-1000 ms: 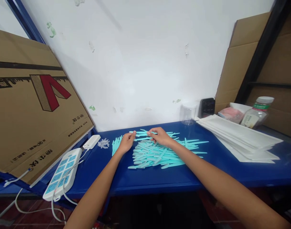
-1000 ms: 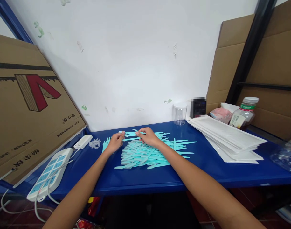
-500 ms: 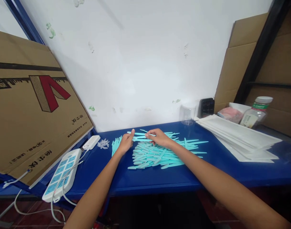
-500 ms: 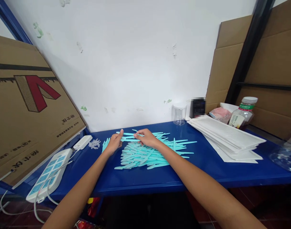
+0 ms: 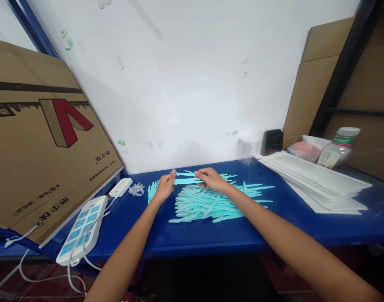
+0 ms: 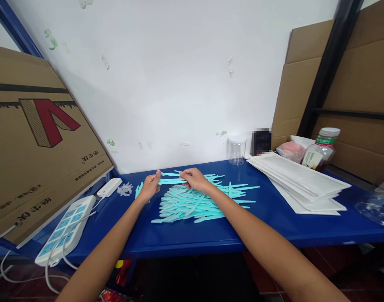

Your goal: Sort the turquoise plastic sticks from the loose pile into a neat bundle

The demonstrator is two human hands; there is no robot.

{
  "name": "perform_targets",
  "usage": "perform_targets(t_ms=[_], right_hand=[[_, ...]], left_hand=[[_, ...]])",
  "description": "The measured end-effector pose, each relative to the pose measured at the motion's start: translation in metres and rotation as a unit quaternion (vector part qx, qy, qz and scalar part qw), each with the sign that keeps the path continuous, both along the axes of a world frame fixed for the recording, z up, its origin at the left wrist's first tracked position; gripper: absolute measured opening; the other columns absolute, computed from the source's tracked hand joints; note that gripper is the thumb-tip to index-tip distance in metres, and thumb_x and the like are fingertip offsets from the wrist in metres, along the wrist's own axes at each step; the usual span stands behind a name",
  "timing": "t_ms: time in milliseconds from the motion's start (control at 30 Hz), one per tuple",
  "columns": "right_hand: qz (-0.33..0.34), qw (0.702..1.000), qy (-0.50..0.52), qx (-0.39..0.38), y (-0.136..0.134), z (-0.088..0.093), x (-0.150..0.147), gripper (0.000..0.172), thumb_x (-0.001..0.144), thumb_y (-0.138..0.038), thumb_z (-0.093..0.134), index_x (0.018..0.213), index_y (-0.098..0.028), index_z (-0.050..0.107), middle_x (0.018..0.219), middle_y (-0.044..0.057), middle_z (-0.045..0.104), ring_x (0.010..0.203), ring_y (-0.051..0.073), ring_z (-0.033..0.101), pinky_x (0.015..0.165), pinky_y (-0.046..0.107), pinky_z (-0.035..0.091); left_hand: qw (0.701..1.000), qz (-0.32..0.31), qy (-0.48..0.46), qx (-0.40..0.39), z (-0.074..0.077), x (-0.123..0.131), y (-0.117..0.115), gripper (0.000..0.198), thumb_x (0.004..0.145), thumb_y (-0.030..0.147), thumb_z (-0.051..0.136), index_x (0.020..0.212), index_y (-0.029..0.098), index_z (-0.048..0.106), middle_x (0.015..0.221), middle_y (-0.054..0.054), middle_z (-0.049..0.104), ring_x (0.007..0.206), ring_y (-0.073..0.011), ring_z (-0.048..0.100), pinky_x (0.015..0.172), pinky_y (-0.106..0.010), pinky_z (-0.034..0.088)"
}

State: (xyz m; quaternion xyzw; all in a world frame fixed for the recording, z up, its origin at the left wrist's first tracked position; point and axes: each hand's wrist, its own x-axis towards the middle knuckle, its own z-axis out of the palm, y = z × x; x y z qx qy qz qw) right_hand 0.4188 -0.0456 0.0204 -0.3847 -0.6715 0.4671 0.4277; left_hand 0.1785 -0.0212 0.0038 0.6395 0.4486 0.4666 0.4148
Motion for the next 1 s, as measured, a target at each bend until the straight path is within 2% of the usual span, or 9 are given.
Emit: perform_targets(t_ms=[100,233,433,633,767,933,1000], right_hand=[[0.011,1.000,0.000,-0.005,0.001,0.002,0.003,0.047,0.093,-0.061,0.055,0.078,-0.017,0.062,0.055,-0.003,0.054,0.045,0.010,0.054,0.062,0.027,0.057],[0.035,0.999,-0.011,-0.005,0.002,0.005,0.006,0.047,0.093,-0.059,0.056,0.073,-0.017,0.061,0.058,-0.003,0.052,0.047,0.011,0.054,0.049,0.023,0.051],[0.063,0.997,-0.024,-0.021,0.004,0.004,0.010,0.042,0.094,-0.052,0.056,0.071,-0.017,0.059,0.060,-0.002,0.052,0.047,0.011,0.055,0.049,0.024,0.052],[0.069,0.996,-0.036,-0.044,-0.002,0.008,0.008,0.040,0.094,-0.053,0.056,0.078,-0.017,0.059,0.064,-0.001,0.054,0.051,0.014,0.061,0.049,0.025,0.053],[0.079,0.995,-0.047,-0.036,-0.007,0.011,0.006,0.048,0.091,-0.062,0.058,0.078,-0.016,0.062,0.066,0.000,0.056,0.052,0.012,0.054,0.047,0.024,0.051],[0.102,0.990,-0.102,-0.004,-0.015,0.014,0.005,0.060,0.090,-0.072,0.053,0.088,-0.015,0.071,0.054,-0.004,0.047,0.047,0.010,0.040,0.044,0.023,0.041],[0.105,0.985,-0.134,0.026,-0.017,0.015,0.005,0.061,0.091,-0.073,0.050,0.081,-0.016,0.069,0.053,-0.004,0.049,0.045,0.009,0.034,0.043,0.022,0.035]], left_hand=[[1.000,-0.001,-0.007,-0.006,0.002,-0.001,0.000,0.064,0.084,0.079,0.051,0.063,0.024,0.026,0.046,0.010,0.019,0.037,-0.0058,0.021,0.039,-0.021,0.020],[1.000,-0.017,-0.015,-0.017,0.004,-0.001,-0.002,0.064,0.083,0.079,0.052,0.064,0.025,0.023,0.048,0.011,0.015,0.037,-0.0052,0.017,0.039,-0.021,0.019],[0.999,-0.033,-0.021,-0.022,0.007,0.000,-0.005,0.063,0.084,0.077,0.053,0.066,0.025,0.023,0.051,0.012,0.011,0.039,-0.0048,0.013,0.040,-0.021,0.016],[0.999,-0.043,0.001,-0.008,0.006,-0.002,-0.004,0.062,0.085,0.075,0.054,0.062,0.023,0.029,0.049,0.010,0.018,0.039,-0.0055,0.019,0.040,-0.021,0.020],[0.998,-0.051,0.031,0.002,0.003,-0.001,-0.004,0.061,0.086,0.072,0.056,0.059,0.022,0.032,0.045,0.009,0.024,0.038,-0.0061,0.023,0.041,-0.022,0.020],[0.997,-0.058,0.051,0.012,0.000,0.002,-0.005,0.062,0.086,0.072,0.056,0.058,0.022,0.030,0.044,0.008,0.027,0.038,-0.0063,0.025,0.041,-0.022,0.019],[0.997,-0.059,0.055,0.016,0.000,0.002,-0.005,0.063,0.086,0.071,0.055,0.058,0.022,0.030,0.045,0.008,0.027,0.039,-0.0064,0.026,0.042,-0.022,0.020]])
